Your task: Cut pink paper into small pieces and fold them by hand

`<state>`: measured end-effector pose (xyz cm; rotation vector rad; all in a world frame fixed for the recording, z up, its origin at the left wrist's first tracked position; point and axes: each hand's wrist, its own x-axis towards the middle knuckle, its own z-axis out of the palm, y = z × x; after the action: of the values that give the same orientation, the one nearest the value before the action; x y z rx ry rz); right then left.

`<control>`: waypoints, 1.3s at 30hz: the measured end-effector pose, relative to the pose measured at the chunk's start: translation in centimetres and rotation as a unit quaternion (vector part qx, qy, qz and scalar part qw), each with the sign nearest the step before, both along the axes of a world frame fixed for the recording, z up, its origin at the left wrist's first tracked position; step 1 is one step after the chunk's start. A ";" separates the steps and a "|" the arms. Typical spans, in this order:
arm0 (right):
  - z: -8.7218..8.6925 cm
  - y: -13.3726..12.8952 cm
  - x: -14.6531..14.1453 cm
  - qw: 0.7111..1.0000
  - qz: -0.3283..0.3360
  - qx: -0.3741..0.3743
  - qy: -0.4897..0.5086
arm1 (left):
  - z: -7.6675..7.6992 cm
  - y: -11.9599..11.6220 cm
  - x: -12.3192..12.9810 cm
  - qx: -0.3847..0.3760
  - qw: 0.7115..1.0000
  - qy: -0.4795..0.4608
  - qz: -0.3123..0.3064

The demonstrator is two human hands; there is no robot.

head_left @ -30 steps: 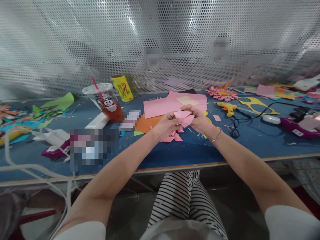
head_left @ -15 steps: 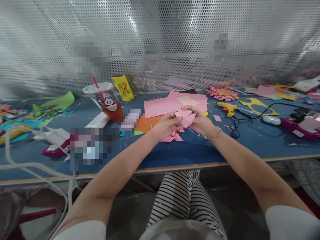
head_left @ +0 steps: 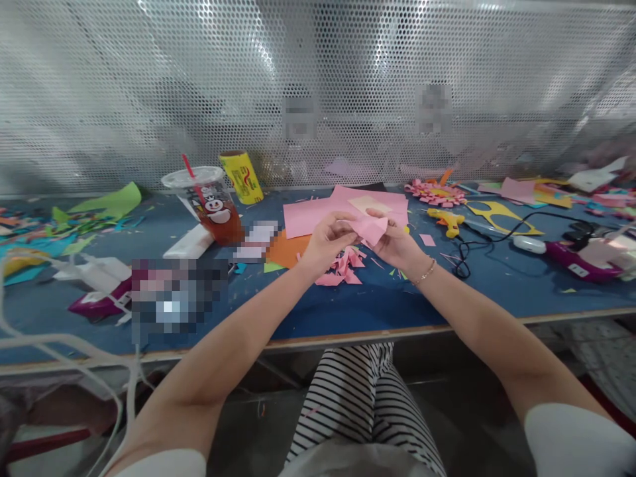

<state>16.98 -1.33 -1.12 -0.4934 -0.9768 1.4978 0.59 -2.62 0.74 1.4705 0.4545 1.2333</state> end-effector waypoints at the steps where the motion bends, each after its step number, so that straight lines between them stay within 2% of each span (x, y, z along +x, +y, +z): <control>1: 0.0 0.0 -0.1 1.000 -0.001 -0.009 0.005 | 0.0 0.0 0.0 0.017 0.999 0.014 0.029; 5: 0.3 -0.3 -0.5 1.000 0.005 -0.022 0.007 | 0.1 0.1 0.1 0.068 0.982 0.040 0.169; 7: 0.3 -0.4 -0.6 1.000 0.008 -0.015 0.000 | 0.0 0.1 0.1 0.087 0.976 0.048 0.196; 12: 0.0 -0.4 -0.8 0.999 0.045 0.010 -0.021 | -0.4 0.1 0.4 0.104 0.974 0.072 0.189; 19: -0.4 -0.2 -0.8 0.995 0.094 0.019 -0.013 | -0.5 -0.3 0.5 0.143 0.961 0.098 0.216; 32: -0.3 -0.6 -1.0 0.995 0.103 0.003 -0.002 | -0.2 -0.5 0.7 0.154 0.953 0.108 0.238; 39: -0.1 -0.9 -1.3 0.995 0.102 -0.004 0.009 | -0.4 -0.4 0.6 0.189 0.940 0.121 0.255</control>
<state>15.67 -2.20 -1.26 -0.3928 -1.0321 1.6864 1.15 -3.07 0.38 1.9192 0.8400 1.6175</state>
